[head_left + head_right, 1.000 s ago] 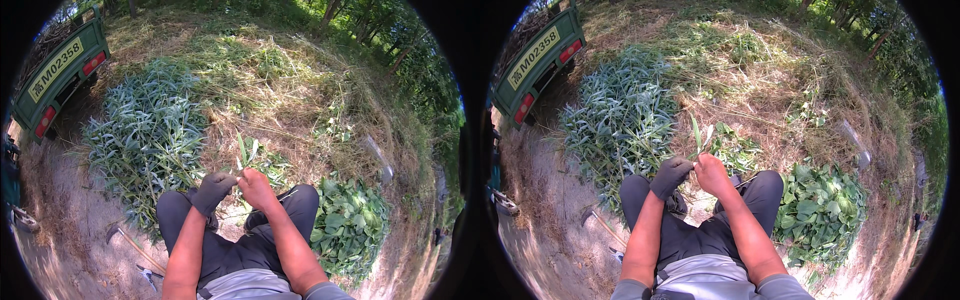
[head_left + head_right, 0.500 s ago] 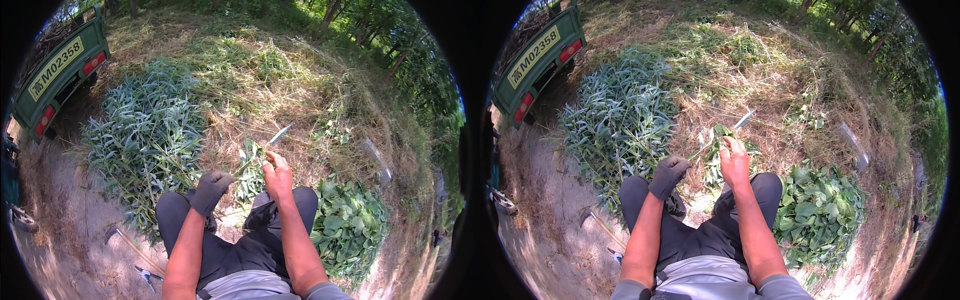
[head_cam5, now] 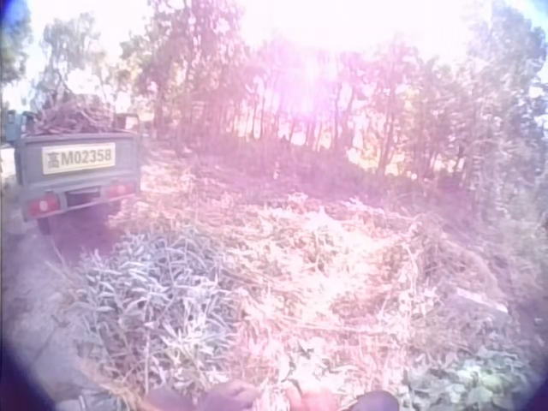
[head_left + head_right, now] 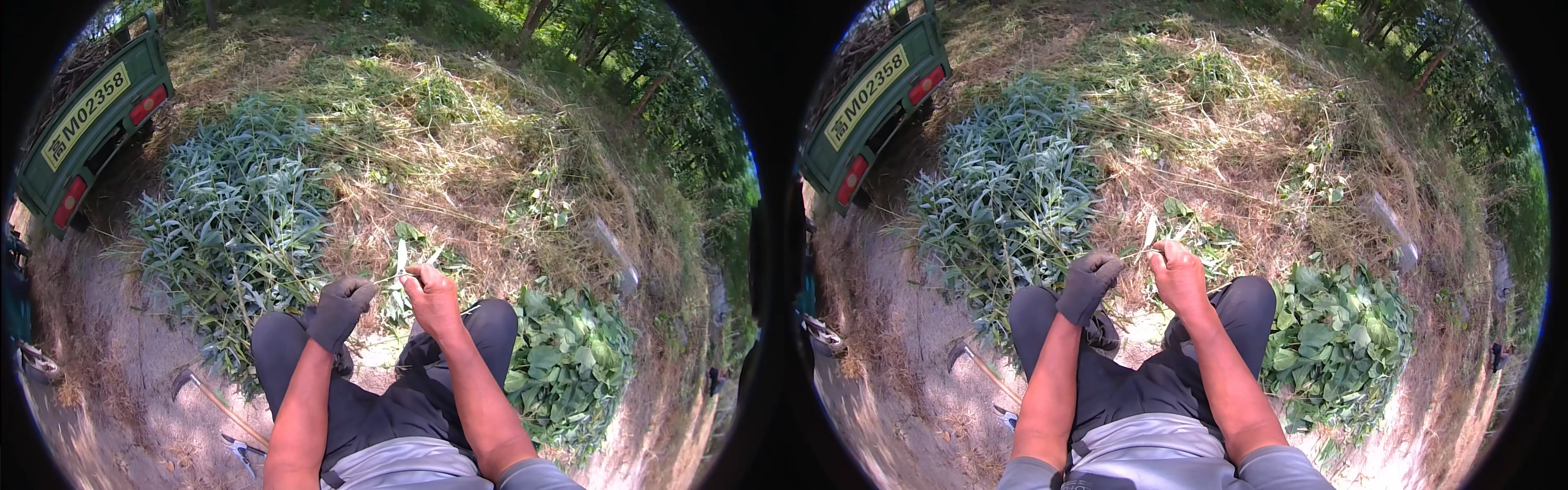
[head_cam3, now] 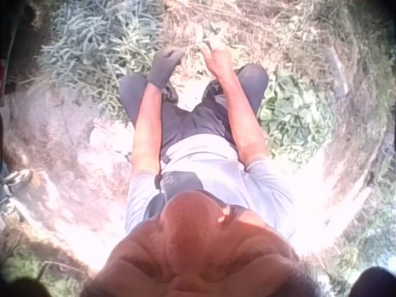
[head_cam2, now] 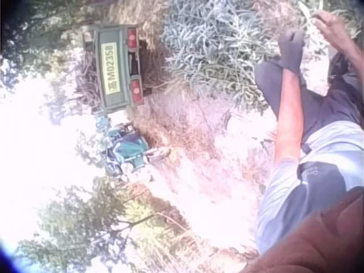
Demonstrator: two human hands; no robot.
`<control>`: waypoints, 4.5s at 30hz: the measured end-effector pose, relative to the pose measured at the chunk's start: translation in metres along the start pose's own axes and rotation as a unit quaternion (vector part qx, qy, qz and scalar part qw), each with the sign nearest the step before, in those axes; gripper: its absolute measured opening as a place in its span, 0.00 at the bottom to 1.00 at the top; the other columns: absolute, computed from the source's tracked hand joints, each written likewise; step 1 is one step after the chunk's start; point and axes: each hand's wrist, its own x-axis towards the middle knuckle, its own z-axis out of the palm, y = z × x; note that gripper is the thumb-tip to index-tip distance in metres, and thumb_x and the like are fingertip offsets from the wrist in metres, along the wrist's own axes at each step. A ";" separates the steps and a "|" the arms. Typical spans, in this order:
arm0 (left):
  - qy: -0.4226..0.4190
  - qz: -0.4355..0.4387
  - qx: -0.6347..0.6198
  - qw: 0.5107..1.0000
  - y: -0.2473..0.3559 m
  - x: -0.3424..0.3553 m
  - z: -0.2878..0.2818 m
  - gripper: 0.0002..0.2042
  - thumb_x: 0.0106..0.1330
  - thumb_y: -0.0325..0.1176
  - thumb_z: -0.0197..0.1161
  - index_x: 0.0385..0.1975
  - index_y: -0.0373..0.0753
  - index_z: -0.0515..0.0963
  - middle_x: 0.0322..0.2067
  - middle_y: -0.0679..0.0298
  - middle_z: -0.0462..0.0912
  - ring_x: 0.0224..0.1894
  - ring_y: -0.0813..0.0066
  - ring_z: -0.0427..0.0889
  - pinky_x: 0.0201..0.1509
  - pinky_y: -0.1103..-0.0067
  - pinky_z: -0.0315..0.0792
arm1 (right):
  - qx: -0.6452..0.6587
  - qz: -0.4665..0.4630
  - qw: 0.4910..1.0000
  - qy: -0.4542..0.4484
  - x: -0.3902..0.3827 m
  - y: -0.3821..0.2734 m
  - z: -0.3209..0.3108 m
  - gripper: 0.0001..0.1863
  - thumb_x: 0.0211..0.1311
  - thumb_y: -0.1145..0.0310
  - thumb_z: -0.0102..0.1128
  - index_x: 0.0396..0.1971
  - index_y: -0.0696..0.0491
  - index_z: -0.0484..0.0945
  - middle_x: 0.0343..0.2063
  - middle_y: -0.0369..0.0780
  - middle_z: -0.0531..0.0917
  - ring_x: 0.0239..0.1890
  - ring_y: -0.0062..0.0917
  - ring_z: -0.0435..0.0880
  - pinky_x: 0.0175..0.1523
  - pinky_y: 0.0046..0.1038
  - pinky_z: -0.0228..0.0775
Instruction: The person sits on the ground and uses pruning shears to trim leaves and side branches from long plant stems. They handle each stem one at a time, cutting off unwanted parts and placing the trimmed stems aside.
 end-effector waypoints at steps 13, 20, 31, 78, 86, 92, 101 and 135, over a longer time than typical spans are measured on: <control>-0.052 0.007 0.017 0.998 0.000 -0.002 -0.001 0.07 0.64 0.32 0.67 0.31 0.35 0.82 0.24 0.70 0.79 0.25 0.85 0.74 0.29 0.83 0.69 | -0.116 -0.050 0.992 0.002 -0.002 0.013 0.009 0.06 0.66 0.68 0.57 0.33 0.54 0.76 0.28 0.48 0.82 0.33 0.45 0.83 0.38 0.43 0.75; -0.031 -0.017 -0.025 0.999 0.005 -0.001 -0.005 0.07 0.63 0.33 0.68 0.31 0.34 0.82 0.23 0.69 0.79 0.25 0.84 0.75 0.29 0.83 0.70 | -0.088 -0.111 0.988 -0.054 -0.005 0.033 0.011 0.05 0.66 0.70 0.57 0.34 0.55 0.74 0.28 0.49 0.80 0.33 0.47 0.81 0.37 0.42 0.72; -0.084 -0.001 0.051 0.995 0.011 -0.002 0.005 0.08 0.61 0.33 0.67 0.29 0.34 0.82 0.24 0.70 0.80 0.27 0.84 0.75 0.31 0.80 0.70 | 0.216 0.163 0.963 -0.023 0.004 0.041 0.030 0.06 0.65 0.71 0.53 0.34 0.58 0.74 0.20 0.39 0.77 0.18 0.22 0.77 0.22 0.28 0.71; 0.177 0.091 -0.336 0.920 0.032 0.012 -0.045 0.07 0.69 0.31 0.58 0.38 0.34 0.78 0.15 0.71 0.67 0.12 0.86 0.59 0.14 0.84 0.53 | 0.161 0.101 0.964 0.185 -0.011 0.049 -0.019 0.18 0.67 0.74 0.57 0.55 0.64 0.75 0.46 0.45 0.83 0.46 0.25 0.82 0.54 0.26 0.74; 0.210 0.143 -0.420 0.871 0.063 0.015 -0.057 0.07 0.71 0.32 0.56 0.37 0.35 0.76 0.16 0.73 0.63 0.12 0.85 0.58 0.15 0.82 0.53 | 0.180 0.162 0.960 -0.139 -0.054 0.057 0.021 0.33 0.62 0.66 0.63 0.65 0.64 0.65 0.56 0.51 0.76 0.49 0.29 0.80 0.51 0.30 0.75; 0.208 0.135 -0.505 0.827 0.068 0.006 -0.063 0.06 0.73 0.33 0.55 0.38 0.38 0.75 0.17 0.75 0.63 0.12 0.87 0.57 0.14 0.83 0.53 | 0.091 0.095 0.936 -0.327 -0.079 0.034 0.056 0.31 0.61 0.61 0.66 0.62 0.59 0.71 0.53 0.48 0.79 0.58 0.35 0.78 0.62 0.32 0.67; 0.198 0.103 -0.563 0.796 0.054 -0.002 -0.064 0.07 0.70 0.34 0.58 0.40 0.38 0.74 0.19 0.72 0.69 0.15 0.82 0.64 0.16 0.81 0.57 | 0.008 0.117 0.959 -0.258 -0.082 0.028 0.071 0.15 0.68 0.61 0.60 0.29 0.60 0.76 0.20 0.39 0.78 0.25 0.25 0.74 0.36 0.32 0.70; 0.494 -0.375 0.015 0.784 -0.391 -0.387 -0.230 0.07 0.58 0.35 0.67 0.32 0.40 0.80 0.22 0.65 0.77 0.25 0.73 0.79 0.27 0.73 0.76 | 0.281 0.302 0.907 -0.082 0.001 0.060 0.042 0.06 0.68 0.64 0.57 0.34 0.51 0.75 0.21 0.31 0.74 0.15 0.14 0.69 0.15 0.17 0.56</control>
